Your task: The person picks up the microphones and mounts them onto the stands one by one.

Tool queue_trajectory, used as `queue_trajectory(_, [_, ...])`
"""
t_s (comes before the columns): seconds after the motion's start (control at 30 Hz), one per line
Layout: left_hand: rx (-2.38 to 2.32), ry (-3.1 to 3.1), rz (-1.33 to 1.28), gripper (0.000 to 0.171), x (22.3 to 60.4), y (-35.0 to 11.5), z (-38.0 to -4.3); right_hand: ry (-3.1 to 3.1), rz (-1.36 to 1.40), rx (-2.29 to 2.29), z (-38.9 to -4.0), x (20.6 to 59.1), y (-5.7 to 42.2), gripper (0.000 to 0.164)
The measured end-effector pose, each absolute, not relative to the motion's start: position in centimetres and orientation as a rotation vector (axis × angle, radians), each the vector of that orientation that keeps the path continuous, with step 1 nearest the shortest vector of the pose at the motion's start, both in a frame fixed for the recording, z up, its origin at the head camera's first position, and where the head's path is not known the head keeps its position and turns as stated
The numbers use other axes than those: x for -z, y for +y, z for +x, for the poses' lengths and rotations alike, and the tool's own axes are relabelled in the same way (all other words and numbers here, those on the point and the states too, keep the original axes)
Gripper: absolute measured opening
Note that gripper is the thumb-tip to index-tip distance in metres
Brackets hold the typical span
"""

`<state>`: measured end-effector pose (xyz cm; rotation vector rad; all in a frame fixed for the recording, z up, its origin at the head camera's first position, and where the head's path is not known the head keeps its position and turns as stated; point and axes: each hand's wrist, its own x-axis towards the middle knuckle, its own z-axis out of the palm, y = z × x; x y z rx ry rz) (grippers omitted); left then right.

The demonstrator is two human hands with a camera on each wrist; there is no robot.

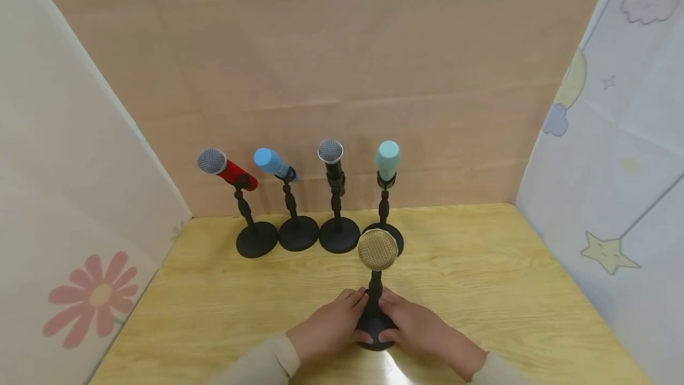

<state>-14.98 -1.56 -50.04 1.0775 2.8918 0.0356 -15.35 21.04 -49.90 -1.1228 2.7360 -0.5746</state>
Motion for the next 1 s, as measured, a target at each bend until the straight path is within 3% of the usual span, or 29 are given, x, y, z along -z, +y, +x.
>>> queue_trajectory(1.0, [0.095, 2.878, 1.036, 0.083, 48.8, 4.6, -18.1, 2.68, -0.968, 0.636, -18.0, 49.4, 25.8, 0.062])
